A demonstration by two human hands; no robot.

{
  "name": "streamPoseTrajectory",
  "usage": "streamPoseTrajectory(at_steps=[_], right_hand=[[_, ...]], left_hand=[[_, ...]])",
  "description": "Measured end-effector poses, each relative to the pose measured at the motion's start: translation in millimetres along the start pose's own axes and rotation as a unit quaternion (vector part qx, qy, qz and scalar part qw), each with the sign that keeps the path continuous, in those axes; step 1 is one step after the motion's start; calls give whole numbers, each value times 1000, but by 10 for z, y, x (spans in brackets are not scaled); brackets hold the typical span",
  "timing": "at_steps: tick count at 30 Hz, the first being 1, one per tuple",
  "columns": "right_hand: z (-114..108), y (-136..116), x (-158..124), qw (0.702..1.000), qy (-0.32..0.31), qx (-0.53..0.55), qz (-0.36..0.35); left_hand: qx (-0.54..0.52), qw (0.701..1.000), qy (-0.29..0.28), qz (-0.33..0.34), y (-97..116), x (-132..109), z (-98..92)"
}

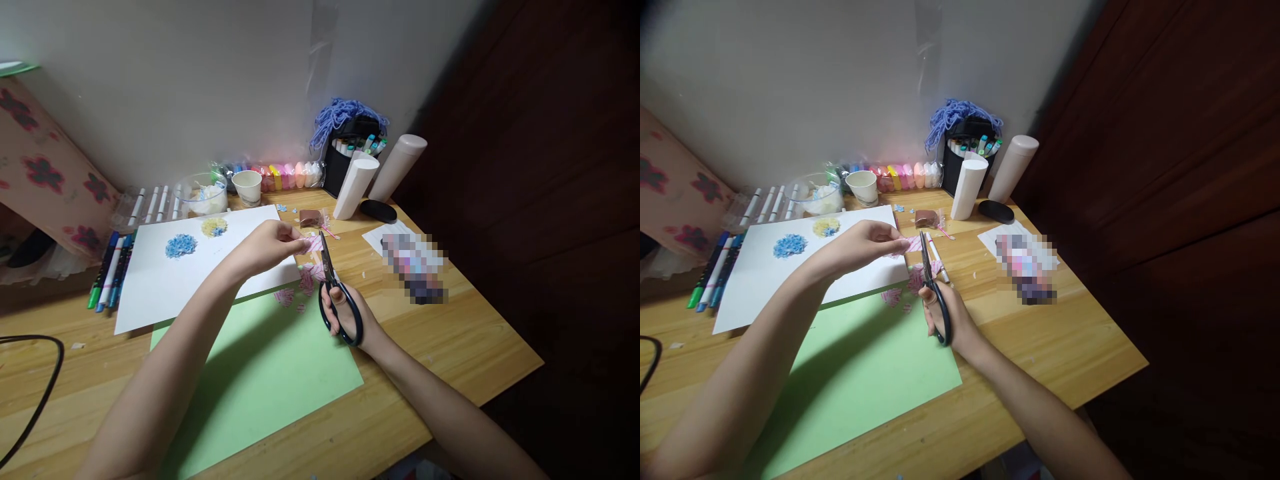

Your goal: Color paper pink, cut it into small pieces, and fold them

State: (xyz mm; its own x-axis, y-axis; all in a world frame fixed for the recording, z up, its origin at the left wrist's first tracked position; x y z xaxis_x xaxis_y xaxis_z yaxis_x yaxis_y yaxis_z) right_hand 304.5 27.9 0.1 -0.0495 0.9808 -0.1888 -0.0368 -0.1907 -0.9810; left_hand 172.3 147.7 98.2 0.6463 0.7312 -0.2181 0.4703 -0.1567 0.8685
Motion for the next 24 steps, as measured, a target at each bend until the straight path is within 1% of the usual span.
streamPoseTrajectory(at_steps=[3,7,10,17,24], right_hand=[[25,9,-5,999,1,29,16],[97,-8,-40,997,-51,59,17],[133,-6,-71,995,-80,55,19],[94,49,-91,996,-91,7,-6],[83,38,-67,997,-78,-24,-3]], left_hand=[[-1,1000,-1,-8,-5,-4,-43],[-6,1000,21,-10,-3,8,-54],[-8,999,39,-7,6,12,-30],[2,999,34,12,-23,35,73],[18,998,53,11,-42,39,111]])
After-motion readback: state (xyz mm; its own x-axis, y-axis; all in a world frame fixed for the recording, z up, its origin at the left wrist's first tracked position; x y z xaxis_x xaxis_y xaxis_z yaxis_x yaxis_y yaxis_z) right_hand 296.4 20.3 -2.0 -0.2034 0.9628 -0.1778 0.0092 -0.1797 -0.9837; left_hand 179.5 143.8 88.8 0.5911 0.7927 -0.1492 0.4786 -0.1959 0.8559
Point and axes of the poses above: each hand's wrist, its own x-axis towards the middle knuckle, its own z-axis out of the palm, y = z × x, the point moved 2 cm from there along x, towards the middle knuckle, and after that the axes turned 4 degrees about -y, right-handed, at the moved point
